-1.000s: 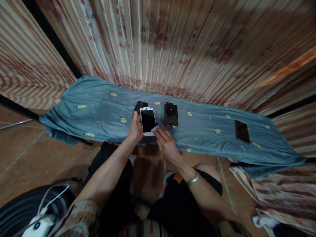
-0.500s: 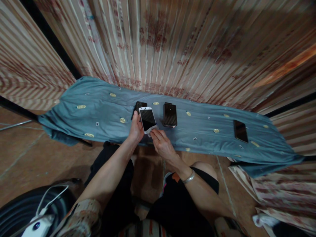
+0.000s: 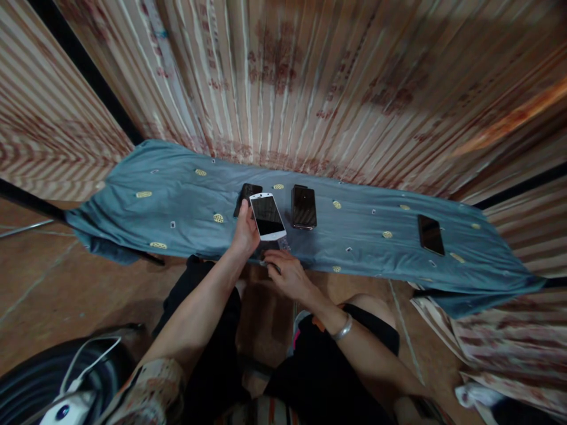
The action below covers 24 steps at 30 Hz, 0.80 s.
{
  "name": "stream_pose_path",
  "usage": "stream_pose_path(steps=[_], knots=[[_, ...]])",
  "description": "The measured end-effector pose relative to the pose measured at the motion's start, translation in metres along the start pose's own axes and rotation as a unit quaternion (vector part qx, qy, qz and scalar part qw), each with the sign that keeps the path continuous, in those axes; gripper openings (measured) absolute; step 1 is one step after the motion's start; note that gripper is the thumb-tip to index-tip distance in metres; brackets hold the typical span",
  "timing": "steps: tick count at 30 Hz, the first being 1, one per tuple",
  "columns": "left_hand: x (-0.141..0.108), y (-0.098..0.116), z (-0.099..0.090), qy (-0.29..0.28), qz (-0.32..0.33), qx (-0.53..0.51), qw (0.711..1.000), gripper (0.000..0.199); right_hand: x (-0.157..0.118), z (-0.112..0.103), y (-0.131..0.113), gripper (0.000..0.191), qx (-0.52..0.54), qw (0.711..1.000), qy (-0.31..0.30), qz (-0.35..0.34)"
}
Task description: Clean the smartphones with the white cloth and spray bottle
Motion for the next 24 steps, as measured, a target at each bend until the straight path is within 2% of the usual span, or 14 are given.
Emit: stream_pose_path(steps=[2, 3, 4, 6, 9, 12, 15, 19, 24], knots=[[0.002, -0.002, 0.001, -0.007, -0.005, 0.011, 1.000, 0.052, -0.006, -0.007, 0.021, 0.025, 0.095, 0.989, 0.062, 0.093], [0.002, -0.003, 0.001, -0.012, -0.007, 0.017, 1.000, 0.052, -0.010, -0.011, 0.032, 0.021, 0.151, 0.973, 0.099, 0.146], [0.003, -0.004, 0.002, -0.017, -0.009, 0.022, 1.000, 0.053, -0.015, -0.014, 0.042, 0.018, 0.212, 0.947, 0.133, 0.199], [0.004, -0.007, 0.002, -0.023, -0.012, 0.032, 0.999, 0.055, -0.026, -0.020, 0.058, 0.011, 0.322, 0.879, 0.206, 0.285], [0.005, -0.012, 0.000, -0.017, -0.018, 0.042, 0.999, 0.054, -0.033, -0.035, 0.065, 0.012, 0.356, 0.846, 0.249, 0.310], [0.007, -0.018, -0.001, -0.010, -0.022, 0.048, 0.999, 0.054, -0.037, -0.047, 0.066, 0.021, 0.366, 0.833, 0.269, 0.316], [0.009, -0.025, 0.002, -0.013, -0.021, 0.056, 0.998, 0.053, -0.039, -0.051, 0.066, 0.029, 0.388, 0.815, 0.276, 0.330], [0.013, -0.036, 0.012, -0.009, -0.042, 0.061, 0.997, 0.044, -0.036, -0.048, 0.062, 0.039, 0.427, 0.798, 0.267, 0.332], [0.024, -0.046, 0.033, -0.037, -0.066, 0.069, 0.995, 0.040, -0.040, -0.055, 0.069, 0.042, 0.445, 0.758, 0.336, 0.340]])
Point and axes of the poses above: each hand's wrist, its own x-axis towards the middle knuckle, its own z-axis out of the palm, y = z × x, the point moved 7 cm from there along x, towards the middle knuckle, and after that the axes turned 15 degrees about -z, right-handed, at the moved point
